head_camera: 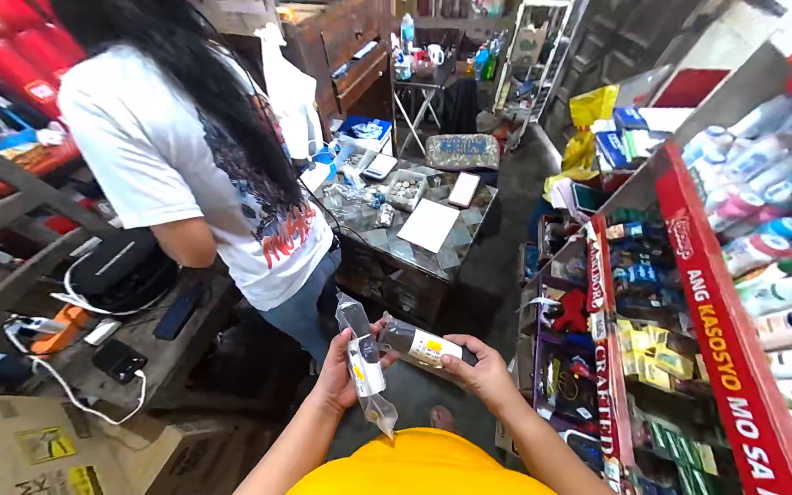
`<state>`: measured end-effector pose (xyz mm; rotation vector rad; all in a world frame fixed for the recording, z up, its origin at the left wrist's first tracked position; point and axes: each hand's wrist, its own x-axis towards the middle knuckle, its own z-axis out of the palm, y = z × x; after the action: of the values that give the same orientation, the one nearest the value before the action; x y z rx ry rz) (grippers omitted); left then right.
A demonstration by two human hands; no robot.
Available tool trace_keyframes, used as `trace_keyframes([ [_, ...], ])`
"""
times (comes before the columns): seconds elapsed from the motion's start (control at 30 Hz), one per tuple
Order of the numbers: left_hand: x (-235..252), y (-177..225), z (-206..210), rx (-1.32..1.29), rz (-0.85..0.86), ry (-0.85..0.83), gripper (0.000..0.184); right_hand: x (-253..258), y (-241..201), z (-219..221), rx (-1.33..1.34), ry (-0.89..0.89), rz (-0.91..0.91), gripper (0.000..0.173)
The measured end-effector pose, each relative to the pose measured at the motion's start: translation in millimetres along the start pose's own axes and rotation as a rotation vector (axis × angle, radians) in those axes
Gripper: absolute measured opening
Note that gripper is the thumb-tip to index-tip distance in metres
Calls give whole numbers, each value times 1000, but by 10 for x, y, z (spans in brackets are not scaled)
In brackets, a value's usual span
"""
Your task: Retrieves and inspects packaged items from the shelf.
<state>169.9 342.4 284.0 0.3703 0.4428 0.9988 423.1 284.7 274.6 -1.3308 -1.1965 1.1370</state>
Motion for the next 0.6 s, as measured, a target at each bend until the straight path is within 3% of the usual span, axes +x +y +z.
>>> trace_keyframes([
  [0.33, -248, 376, -92, -61, 152, 30, 33, 365, -191, 400, 6, -152, -51, 42],
  [0.4, -332, 470, -57, -58, 182, 85, 34, 463, -222, 450, -99, -296, -61, 57],
  [0.47, -423, 568, -33, -31, 205, 144, 51, 576, -268, 508, -291, -509, -38, 68],
  [0.6, -642, 819, -70, -35, 317, 355, 58, 798, -135, 812, -567, -749, 78, 60],
])
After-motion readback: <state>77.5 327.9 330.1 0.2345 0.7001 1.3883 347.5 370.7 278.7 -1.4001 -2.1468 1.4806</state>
